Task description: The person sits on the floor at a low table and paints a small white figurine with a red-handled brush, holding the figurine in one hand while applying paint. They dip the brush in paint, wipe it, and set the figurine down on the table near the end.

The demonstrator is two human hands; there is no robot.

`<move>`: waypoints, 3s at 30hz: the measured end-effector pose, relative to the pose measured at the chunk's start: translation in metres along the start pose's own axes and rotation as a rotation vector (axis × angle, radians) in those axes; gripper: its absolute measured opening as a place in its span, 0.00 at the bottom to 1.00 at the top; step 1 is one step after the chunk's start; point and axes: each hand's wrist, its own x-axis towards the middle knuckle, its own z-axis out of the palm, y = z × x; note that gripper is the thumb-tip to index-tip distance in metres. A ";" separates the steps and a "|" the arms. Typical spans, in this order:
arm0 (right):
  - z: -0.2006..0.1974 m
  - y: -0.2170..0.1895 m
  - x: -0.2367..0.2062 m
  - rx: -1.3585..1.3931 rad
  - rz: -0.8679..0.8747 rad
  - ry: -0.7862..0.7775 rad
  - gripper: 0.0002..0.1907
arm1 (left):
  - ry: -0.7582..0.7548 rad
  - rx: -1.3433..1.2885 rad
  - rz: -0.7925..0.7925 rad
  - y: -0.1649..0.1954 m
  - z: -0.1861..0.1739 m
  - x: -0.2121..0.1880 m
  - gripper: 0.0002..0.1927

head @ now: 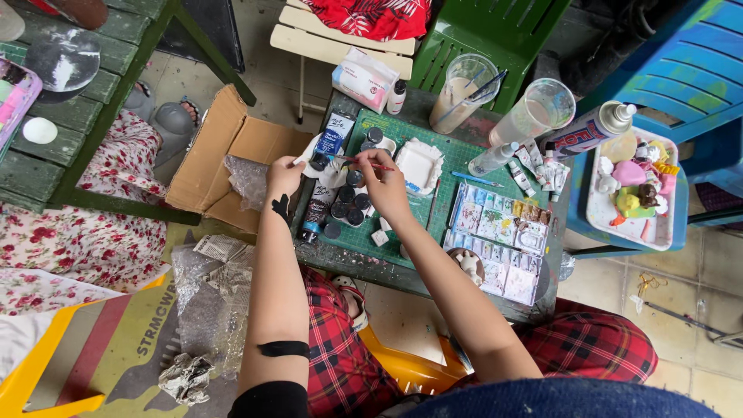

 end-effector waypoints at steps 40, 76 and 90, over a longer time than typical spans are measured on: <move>0.053 -0.003 0.059 -0.910 -0.222 0.275 0.16 | 0.132 0.436 0.390 0.036 -0.008 -0.030 0.06; -0.275 0.040 -0.168 0.074 0.033 0.365 0.08 | -0.208 0.415 0.531 -0.041 0.127 -0.175 0.36; -0.268 0.051 -0.202 -0.042 -0.282 0.454 0.05 | -0.125 0.275 0.772 0.016 0.147 -0.166 0.32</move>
